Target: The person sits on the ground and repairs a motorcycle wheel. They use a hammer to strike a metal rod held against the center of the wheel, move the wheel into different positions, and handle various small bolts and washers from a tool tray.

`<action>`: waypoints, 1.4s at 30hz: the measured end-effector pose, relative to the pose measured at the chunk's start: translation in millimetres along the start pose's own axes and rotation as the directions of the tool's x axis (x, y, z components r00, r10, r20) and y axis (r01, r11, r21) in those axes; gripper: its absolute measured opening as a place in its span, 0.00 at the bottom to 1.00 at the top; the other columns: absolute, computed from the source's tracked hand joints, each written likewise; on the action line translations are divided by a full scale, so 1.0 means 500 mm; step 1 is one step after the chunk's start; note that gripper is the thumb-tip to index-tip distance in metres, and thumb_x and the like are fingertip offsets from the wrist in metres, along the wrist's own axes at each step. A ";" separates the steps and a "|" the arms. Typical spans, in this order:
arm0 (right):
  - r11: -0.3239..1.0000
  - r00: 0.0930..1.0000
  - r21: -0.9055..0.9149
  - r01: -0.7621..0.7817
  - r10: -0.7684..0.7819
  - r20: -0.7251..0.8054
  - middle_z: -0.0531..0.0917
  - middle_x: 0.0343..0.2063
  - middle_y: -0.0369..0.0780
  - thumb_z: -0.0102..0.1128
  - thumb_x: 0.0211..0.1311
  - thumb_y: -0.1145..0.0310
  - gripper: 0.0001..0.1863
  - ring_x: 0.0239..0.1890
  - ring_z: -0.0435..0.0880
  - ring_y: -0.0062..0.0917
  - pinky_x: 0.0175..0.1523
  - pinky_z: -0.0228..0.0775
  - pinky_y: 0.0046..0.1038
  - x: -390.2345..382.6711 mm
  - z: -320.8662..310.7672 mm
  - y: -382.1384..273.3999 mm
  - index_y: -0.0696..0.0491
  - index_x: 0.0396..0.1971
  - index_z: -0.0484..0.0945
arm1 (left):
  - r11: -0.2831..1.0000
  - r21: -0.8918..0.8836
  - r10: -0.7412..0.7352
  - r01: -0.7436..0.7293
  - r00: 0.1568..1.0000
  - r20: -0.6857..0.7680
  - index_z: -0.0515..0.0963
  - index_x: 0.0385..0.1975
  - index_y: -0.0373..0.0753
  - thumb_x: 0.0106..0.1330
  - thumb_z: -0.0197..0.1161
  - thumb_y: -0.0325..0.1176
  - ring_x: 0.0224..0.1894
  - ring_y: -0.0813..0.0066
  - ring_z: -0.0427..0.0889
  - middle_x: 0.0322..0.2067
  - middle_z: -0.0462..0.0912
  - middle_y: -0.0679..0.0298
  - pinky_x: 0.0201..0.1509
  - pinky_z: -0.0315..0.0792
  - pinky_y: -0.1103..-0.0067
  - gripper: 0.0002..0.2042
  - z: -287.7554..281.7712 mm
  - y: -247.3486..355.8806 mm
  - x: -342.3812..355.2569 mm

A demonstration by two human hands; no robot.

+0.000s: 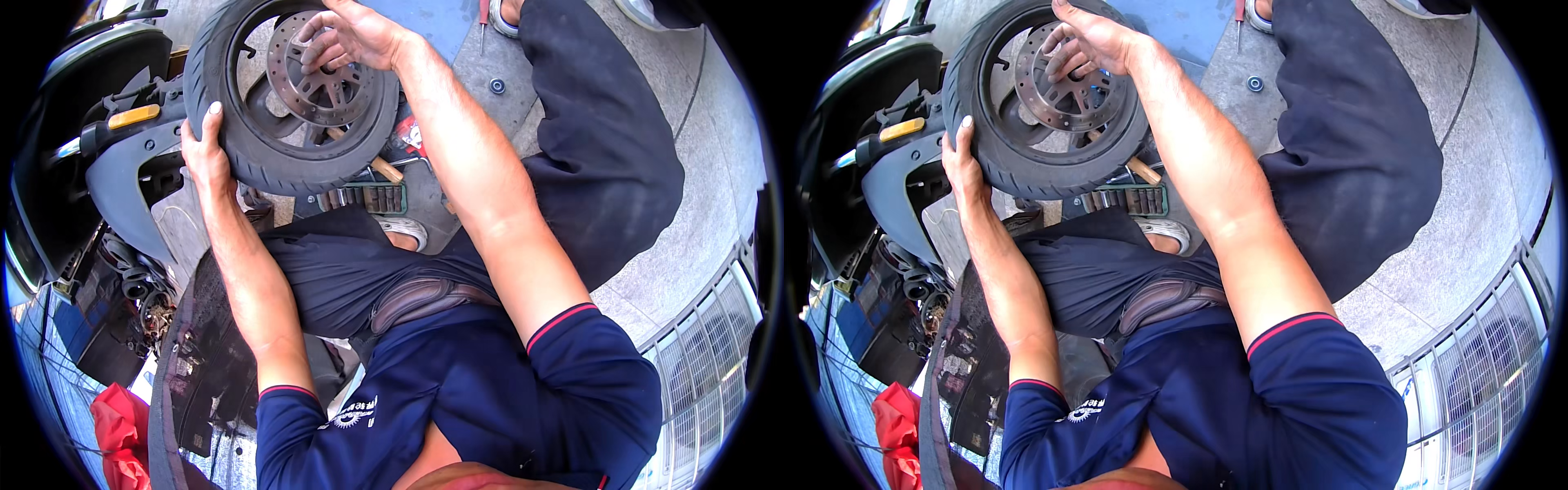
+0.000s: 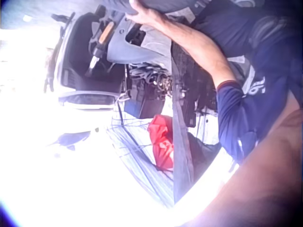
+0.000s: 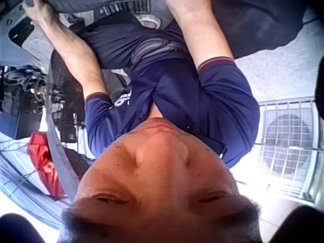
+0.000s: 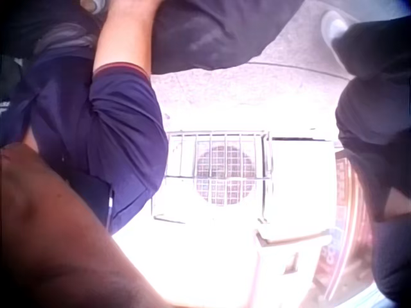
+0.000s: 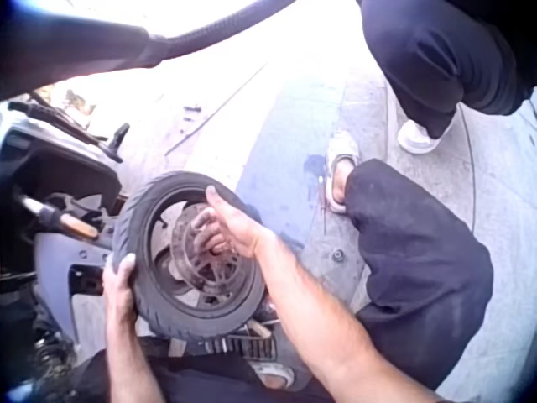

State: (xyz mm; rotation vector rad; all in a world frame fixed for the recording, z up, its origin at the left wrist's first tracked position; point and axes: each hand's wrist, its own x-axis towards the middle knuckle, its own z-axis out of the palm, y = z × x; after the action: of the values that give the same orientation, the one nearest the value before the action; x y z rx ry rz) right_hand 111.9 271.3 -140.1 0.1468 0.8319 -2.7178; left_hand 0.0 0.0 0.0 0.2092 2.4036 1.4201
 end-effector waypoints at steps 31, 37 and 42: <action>0.551 0.593 -0.829 -0.098 -0.637 -0.493 0.89 0.33 0.41 0.69 0.52 0.72 0.11 0.38 0.89 0.30 0.48 0.82 0.32 -0.007 0.080 0.160 0.55 0.37 0.84 | 0.995 0.070 0.077 -0.074 0.997 -0.031 0.62 0.67 0.21 0.61 0.75 0.46 0.54 0.61 0.82 0.57 0.79 0.46 0.60 0.76 0.72 0.44 0.008 -0.003 -0.023; 0.600 0.609 -0.776 -0.193 -0.547 -0.574 0.90 0.34 0.42 0.72 0.48 0.70 0.12 0.40 0.90 0.30 0.49 0.82 0.31 -0.004 0.081 0.137 0.54 0.35 0.86 | 0.992 0.076 0.105 -0.105 0.994 0.003 0.66 0.65 0.23 0.61 0.75 0.46 0.53 0.62 0.81 0.56 0.79 0.47 0.60 0.76 0.72 0.40 0.005 -0.003 -0.035; 0.603 0.615 -0.784 -0.147 -0.565 -0.550 0.89 0.35 0.44 0.71 0.49 0.70 0.12 0.40 0.89 0.33 0.49 0.82 0.33 -0.026 0.084 0.148 0.55 0.35 0.86 | 0.985 0.105 0.137 -0.138 0.990 0.020 0.69 0.64 0.25 0.62 0.75 0.46 0.51 0.63 0.82 0.54 0.80 0.49 0.58 0.76 0.71 0.37 0.007 0.003 -0.042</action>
State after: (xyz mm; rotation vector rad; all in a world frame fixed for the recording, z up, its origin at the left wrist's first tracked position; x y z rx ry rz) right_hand 146.3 192.6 -142.3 1.1303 2.3594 -2.1024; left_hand 20.8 -2.4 4.1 0.4167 2.4989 1.3435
